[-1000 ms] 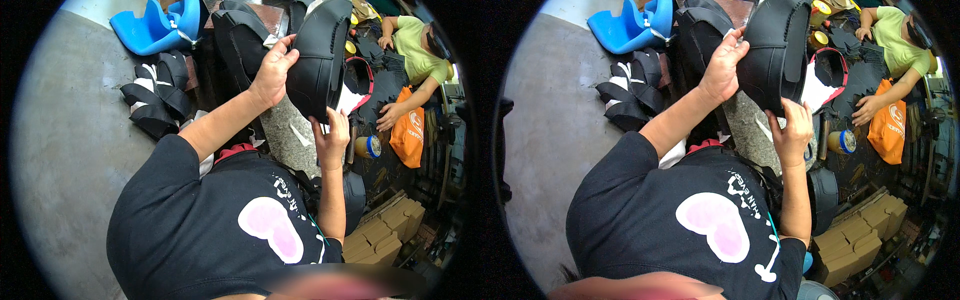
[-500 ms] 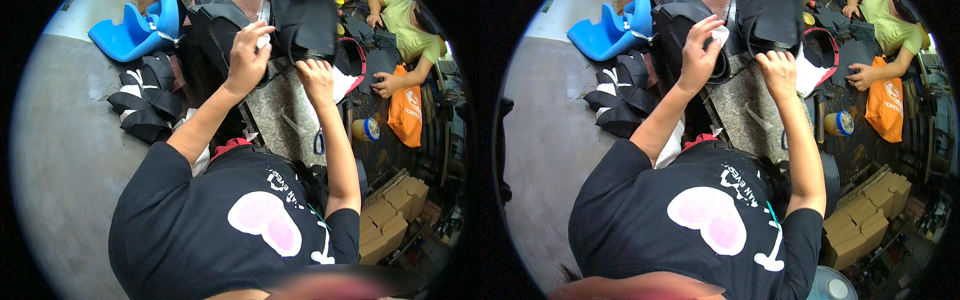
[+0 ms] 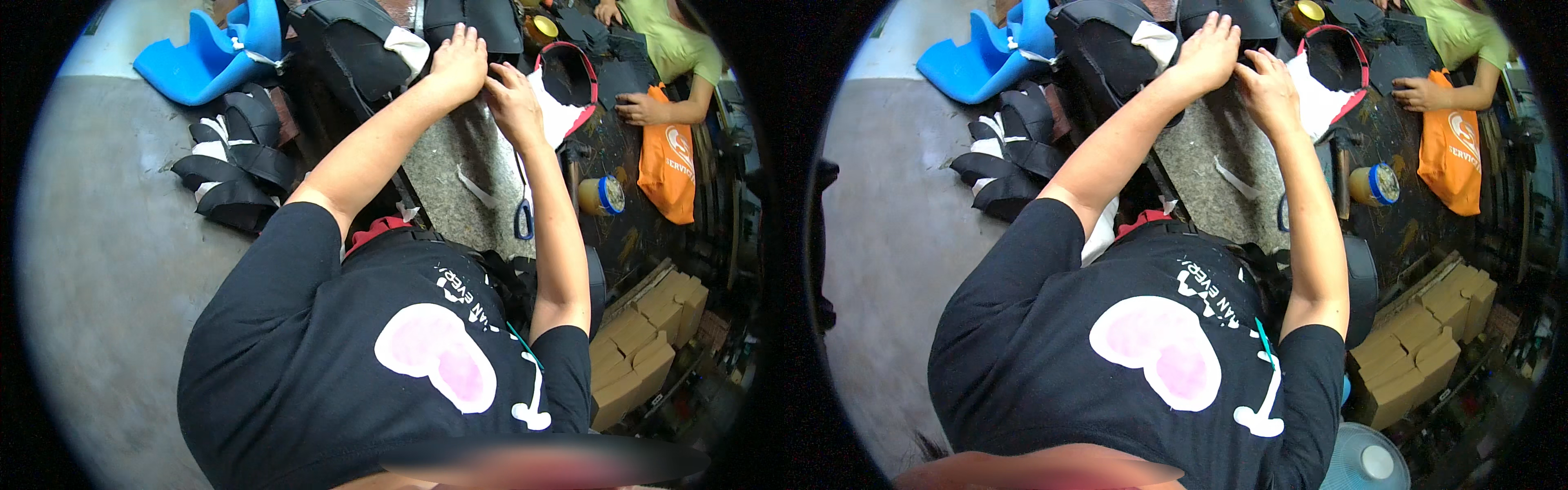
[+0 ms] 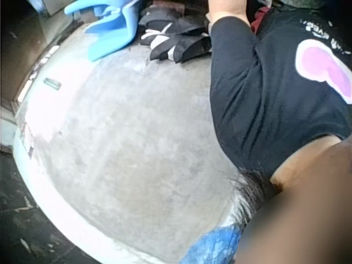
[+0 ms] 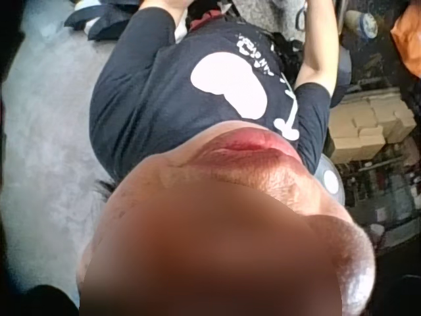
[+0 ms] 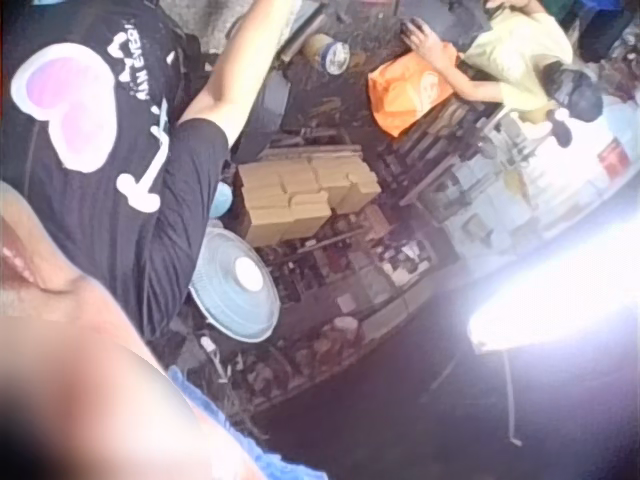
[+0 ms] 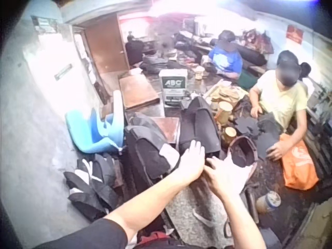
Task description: The person inserts a white fabric liner into a black shoe, trims the excess with scissors, and repeats the process on a second shoe. The person handles the shoes and scissors throughout the clip.
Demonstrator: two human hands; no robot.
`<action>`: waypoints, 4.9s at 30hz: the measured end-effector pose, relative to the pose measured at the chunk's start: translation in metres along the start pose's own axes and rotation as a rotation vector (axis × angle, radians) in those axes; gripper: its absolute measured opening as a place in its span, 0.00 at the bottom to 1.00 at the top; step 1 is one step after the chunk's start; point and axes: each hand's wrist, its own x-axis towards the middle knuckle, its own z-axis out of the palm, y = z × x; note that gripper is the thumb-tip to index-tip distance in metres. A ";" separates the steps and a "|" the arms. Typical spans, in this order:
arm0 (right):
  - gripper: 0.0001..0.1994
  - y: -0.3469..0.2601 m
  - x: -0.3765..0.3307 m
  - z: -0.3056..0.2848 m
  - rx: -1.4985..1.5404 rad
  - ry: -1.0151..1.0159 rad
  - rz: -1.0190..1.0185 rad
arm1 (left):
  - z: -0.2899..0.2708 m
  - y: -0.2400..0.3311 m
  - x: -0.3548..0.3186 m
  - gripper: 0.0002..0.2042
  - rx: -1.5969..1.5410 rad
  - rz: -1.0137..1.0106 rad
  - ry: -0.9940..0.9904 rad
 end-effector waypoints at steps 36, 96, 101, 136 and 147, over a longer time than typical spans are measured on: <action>0.19 -0.073 -0.226 -0.063 0.159 0.215 0.639 | -0.010 0.125 -0.136 0.45 -0.298 0.506 -0.386; 0.10 -0.082 -0.223 -0.035 -0.039 0.046 0.351 | 0.051 0.130 -0.107 0.07 -0.510 0.399 -0.200; 0.11 -0.074 -0.227 -0.034 0.027 0.088 0.346 | 0.050 0.128 -0.112 0.08 -0.626 0.351 -0.216; 0.09 -0.025 -0.208 -0.032 0.081 0.013 0.643 | 0.051 0.143 -0.111 0.06 -0.463 0.316 -0.146; 0.10 -0.011 -0.192 -0.014 -0.203 -0.123 0.649 | 0.046 0.142 -0.112 0.05 -0.452 0.341 -0.168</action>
